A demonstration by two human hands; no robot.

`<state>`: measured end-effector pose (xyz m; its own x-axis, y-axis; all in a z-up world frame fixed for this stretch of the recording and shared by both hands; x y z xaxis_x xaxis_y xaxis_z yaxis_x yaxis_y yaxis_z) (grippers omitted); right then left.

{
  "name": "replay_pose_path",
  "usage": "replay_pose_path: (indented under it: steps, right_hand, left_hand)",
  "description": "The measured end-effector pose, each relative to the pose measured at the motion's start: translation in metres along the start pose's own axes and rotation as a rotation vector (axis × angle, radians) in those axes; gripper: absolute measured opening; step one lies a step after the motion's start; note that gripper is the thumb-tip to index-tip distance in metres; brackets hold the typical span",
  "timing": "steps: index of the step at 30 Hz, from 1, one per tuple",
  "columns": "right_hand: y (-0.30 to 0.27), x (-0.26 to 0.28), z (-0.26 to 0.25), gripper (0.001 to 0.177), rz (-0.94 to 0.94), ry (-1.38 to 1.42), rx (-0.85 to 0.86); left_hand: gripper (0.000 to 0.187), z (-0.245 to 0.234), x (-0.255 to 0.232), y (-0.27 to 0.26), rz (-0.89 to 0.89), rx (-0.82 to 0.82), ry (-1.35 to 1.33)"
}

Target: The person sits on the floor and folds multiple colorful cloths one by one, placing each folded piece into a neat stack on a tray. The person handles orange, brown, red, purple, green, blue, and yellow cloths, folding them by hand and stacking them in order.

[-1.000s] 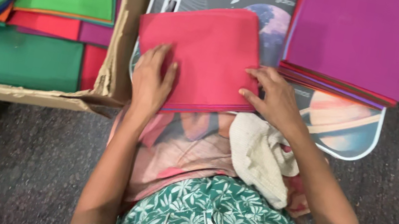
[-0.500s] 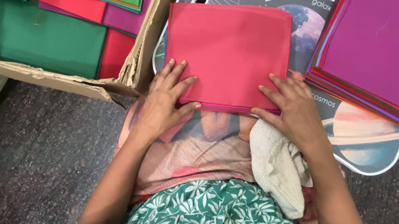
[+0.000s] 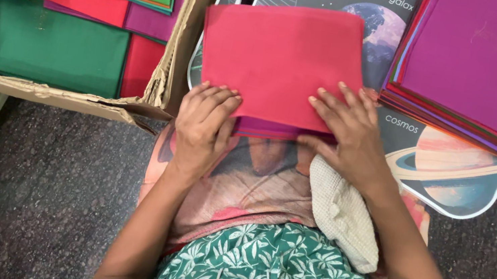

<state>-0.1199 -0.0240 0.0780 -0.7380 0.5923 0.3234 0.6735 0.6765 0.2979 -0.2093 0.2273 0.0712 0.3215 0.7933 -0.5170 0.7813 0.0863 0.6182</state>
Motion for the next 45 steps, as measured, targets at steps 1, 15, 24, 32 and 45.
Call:
replay_pose_path:
  steps: [1, 15, 24, 32, 45]
  right_hand:
    - [0.001, 0.002, -0.001, 0.059, -0.004, -0.002, 0.001]
    - [-0.055, 0.013, -0.008, 0.06, -0.056, 0.213, 0.038]
    - [-0.094, -0.053, 0.024, 0.061, 0.901, 1.149, -0.067]
    - [-0.071, -0.073, -0.03, 0.038, 0.668, 1.073, -0.485]
    - [-0.125, -0.282, -0.115, 0.035, 0.834, 0.681, -0.768]
  left_hand:
    - [0.028, -0.002, -0.002, -0.001, -0.011, -0.019, -0.017]
    - [0.057, 0.023, 0.041, -0.043, -1.214, 0.043, -1.094]
    - [0.069, 0.007, 0.015, -0.027, -1.268, 0.044, -1.29]
    - [0.07, 0.039, -0.024, 0.05, -0.917, 0.219, -1.174]
    - [0.087, 0.346, -0.054, 0.175, -0.489, 0.351, -0.494]
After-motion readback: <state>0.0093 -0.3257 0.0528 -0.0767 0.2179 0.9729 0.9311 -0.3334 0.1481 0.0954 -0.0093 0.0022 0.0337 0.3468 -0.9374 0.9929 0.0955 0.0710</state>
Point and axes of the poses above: each hand's wrist, its own y-axis towards the middle knuckle, its own z-axis out of the palm, x = y × z, the point moved 4 cm from there along y, towards the middle knuckle, and after that the axes turned 4 degrees about -x, right-handed, at the moved point
